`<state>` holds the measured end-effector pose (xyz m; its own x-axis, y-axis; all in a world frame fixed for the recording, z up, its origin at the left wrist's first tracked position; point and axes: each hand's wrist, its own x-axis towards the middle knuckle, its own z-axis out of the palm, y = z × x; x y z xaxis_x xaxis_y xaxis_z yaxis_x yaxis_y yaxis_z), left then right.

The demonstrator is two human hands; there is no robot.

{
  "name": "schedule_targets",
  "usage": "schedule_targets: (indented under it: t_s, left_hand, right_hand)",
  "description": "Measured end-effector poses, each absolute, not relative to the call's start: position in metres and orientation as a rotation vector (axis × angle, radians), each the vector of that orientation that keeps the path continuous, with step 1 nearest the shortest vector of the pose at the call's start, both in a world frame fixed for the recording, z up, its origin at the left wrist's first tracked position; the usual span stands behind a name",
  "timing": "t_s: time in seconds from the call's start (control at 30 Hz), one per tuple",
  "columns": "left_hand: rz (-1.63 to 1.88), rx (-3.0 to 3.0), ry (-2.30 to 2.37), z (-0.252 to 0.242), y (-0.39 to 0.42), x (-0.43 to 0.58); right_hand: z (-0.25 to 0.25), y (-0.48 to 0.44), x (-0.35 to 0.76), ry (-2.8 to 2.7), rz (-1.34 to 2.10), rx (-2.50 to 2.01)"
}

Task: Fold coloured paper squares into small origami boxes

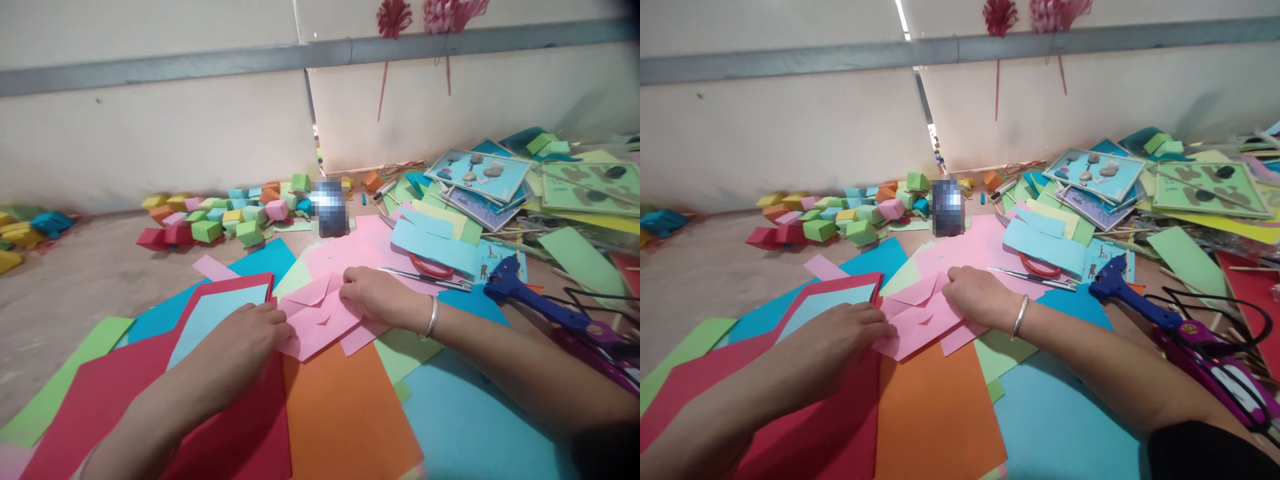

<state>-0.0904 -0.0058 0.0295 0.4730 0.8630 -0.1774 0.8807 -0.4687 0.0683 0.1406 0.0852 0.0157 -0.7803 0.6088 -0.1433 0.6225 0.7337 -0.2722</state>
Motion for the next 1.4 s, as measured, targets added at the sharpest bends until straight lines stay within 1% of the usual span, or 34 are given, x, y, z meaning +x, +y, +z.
schedule_targets:
  t_s: [0.07, 0.1, 0.23, 0.37, 0.47, 0.6, 0.7, 0.8, 0.9, 0.97, 1.17, 1.27, 1.4]
  left_hand:
    - [-0.378, 2.548, 1.478, 0.029, -0.005, -0.078]
    - [-0.394, 2.564, 1.479, 0.028, -0.005, -0.071]
    - [-0.197, 2.601, 1.64, 0.02, -0.006, -0.051]
    - [-0.122, 2.643, 1.56, 0.009, -0.01, -0.048]
    - [-0.124, 2.62, 1.58, 0.005, -0.01, -0.051]
    - [-0.117, 2.448, 1.689, 0.002, -0.005, -0.056]
    - [-0.001, 2.285, 1.736, 0.0, 0.001, -0.056]
    - [0.037, 2.118, 1.827, 0.002, 0.006, -0.055]
    - [-0.107, 2.006, 1.938, 0.008, 0.008, -0.055]
    - [-0.142, 1.975, 1.983, 0.012, 0.009, -0.057]
    - [-0.171, 1.911, 1.992, 0.013, 0.01, -0.065]
    - [-0.205, 1.899, 1.978, 0.01, 0.012, -0.067]
    - [-0.224, 1.897, 1.926, 0.012, 0.012, -0.074]
  right_hand:
    - [0.016, 0.085, 0.14, 2.871, -0.475, 1.025]
    - [0.015, 0.085, 0.14, 2.866, -0.472, 1.018]
    - [0.013, 0.087, 0.141, 2.91, -0.424, 0.924]
    - [0.011, 0.093, 0.143, 2.919, -0.408, 0.897]
    - [0.014, 0.097, 0.145, 2.951, -0.49, 0.905]
    - [0.016, 0.096, 0.147, 3.061, -0.701, 0.819]
    - [0.009, 0.093, 0.144, 3.096, -0.814, 0.751]
    - [0.0, 0.09, 0.14, 3.041, -0.763, 0.913]
    - [-0.003, 0.089, 0.137, 2.95, -0.689, 1.073]
    - [-0.003, 0.089, 0.137, 2.91, -0.63, 1.144]
    - [-0.006, 0.09, 0.136, 2.898, -0.399, 1.123]
    - [-0.003, 0.093, 0.138, 2.876, -0.432, 1.077]
    - [0.004, 0.1, 0.143, 2.851, -0.568, 1.026]
